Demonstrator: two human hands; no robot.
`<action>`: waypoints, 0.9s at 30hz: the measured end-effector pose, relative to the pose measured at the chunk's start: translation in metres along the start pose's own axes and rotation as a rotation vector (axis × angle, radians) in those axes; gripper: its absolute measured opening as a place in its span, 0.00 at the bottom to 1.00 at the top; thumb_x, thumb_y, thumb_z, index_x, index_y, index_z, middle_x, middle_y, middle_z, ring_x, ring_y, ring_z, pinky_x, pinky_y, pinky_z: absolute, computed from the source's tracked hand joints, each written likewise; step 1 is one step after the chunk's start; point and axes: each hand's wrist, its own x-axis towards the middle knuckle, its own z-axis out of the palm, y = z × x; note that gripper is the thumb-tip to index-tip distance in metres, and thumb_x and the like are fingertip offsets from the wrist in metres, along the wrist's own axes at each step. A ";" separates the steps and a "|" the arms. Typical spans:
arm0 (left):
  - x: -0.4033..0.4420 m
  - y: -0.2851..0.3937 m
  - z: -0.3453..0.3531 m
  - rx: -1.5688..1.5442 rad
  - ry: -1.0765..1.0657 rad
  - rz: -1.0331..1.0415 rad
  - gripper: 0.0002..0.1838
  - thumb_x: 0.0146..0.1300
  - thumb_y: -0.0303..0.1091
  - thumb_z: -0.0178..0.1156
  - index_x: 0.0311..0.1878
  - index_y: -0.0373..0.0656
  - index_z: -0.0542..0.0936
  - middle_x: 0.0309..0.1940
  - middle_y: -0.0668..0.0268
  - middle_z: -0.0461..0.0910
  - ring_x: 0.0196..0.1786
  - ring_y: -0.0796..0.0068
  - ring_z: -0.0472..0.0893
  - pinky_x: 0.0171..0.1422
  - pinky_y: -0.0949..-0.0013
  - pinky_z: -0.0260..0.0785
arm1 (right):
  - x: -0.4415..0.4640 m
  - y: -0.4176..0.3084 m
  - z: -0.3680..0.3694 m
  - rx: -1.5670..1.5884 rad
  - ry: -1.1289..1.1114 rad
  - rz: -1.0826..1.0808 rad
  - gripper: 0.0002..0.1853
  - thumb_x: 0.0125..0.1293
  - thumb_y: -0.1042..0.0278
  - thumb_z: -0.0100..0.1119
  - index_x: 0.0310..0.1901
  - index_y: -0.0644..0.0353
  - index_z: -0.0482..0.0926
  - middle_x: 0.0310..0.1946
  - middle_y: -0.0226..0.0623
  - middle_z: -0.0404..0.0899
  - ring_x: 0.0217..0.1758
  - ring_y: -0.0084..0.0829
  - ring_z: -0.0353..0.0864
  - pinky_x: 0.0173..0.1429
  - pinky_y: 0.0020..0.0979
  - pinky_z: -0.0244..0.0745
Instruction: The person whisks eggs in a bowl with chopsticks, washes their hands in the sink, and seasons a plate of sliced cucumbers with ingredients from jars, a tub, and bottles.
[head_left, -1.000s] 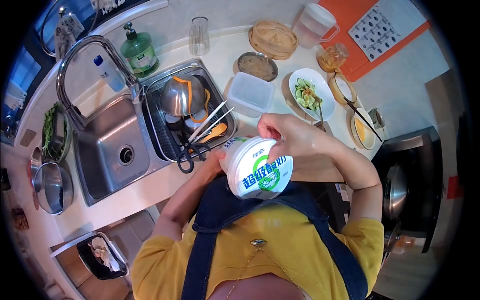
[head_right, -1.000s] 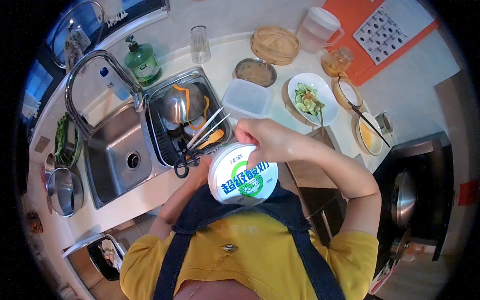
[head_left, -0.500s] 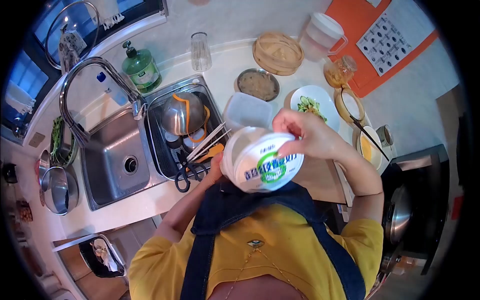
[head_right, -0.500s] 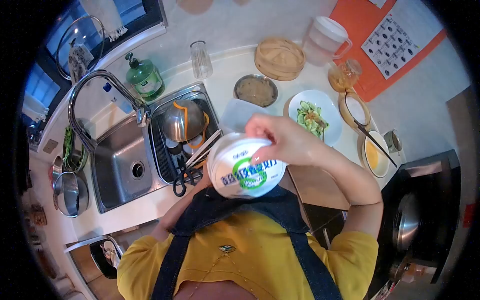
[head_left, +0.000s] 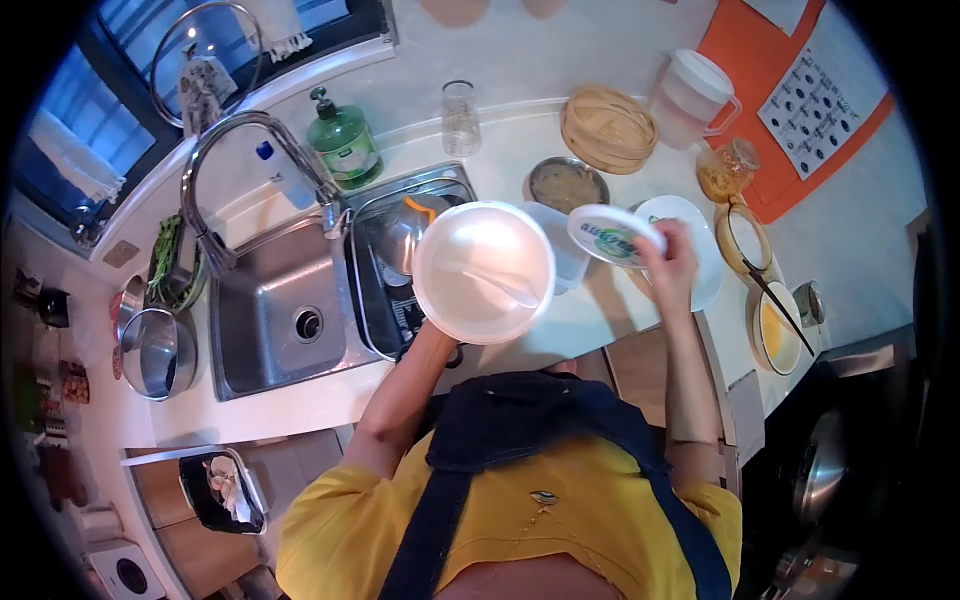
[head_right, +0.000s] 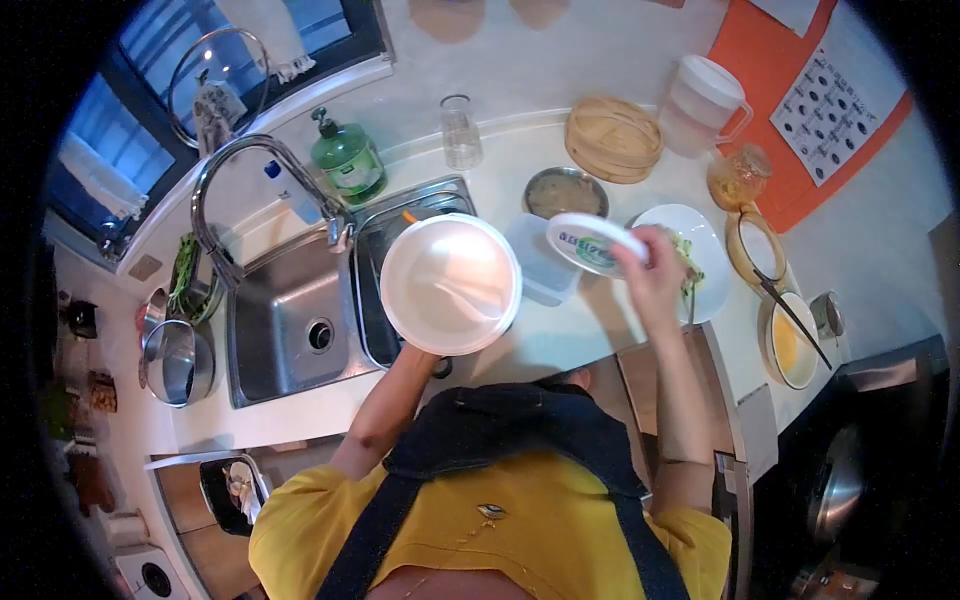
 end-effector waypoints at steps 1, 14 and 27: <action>0.003 0.000 0.001 0.018 -0.023 0.011 0.41 0.50 0.64 0.50 0.65 0.49 0.60 0.62 0.58 0.63 0.60 0.50 0.66 0.57 0.41 0.62 | -0.010 0.030 0.019 -0.097 -0.042 -0.267 0.07 0.53 0.78 0.60 0.33 0.62 0.72 0.31 0.36 0.73 0.33 0.32 0.73 0.38 0.29 0.69; 0.055 -0.012 0.018 0.066 -0.229 0.039 0.45 0.45 0.63 0.55 0.63 0.42 0.63 0.60 0.54 0.66 0.59 0.52 0.68 0.62 0.52 0.63 | -0.029 0.037 0.071 -0.187 -0.422 -0.478 0.19 0.47 0.65 0.62 0.42 0.61 0.77 0.46 0.45 0.74 0.52 0.49 0.69 0.56 0.46 0.62; 0.060 -0.033 0.031 0.217 -0.149 -0.012 0.46 0.41 0.60 0.58 0.61 0.39 0.65 0.57 0.52 0.68 0.57 0.52 0.70 0.61 0.53 0.64 | -0.018 -0.100 -0.029 -0.145 0.109 -0.225 0.07 0.49 0.75 0.63 0.32 0.64 0.80 0.26 0.38 0.74 0.32 0.37 0.73 0.38 0.31 0.69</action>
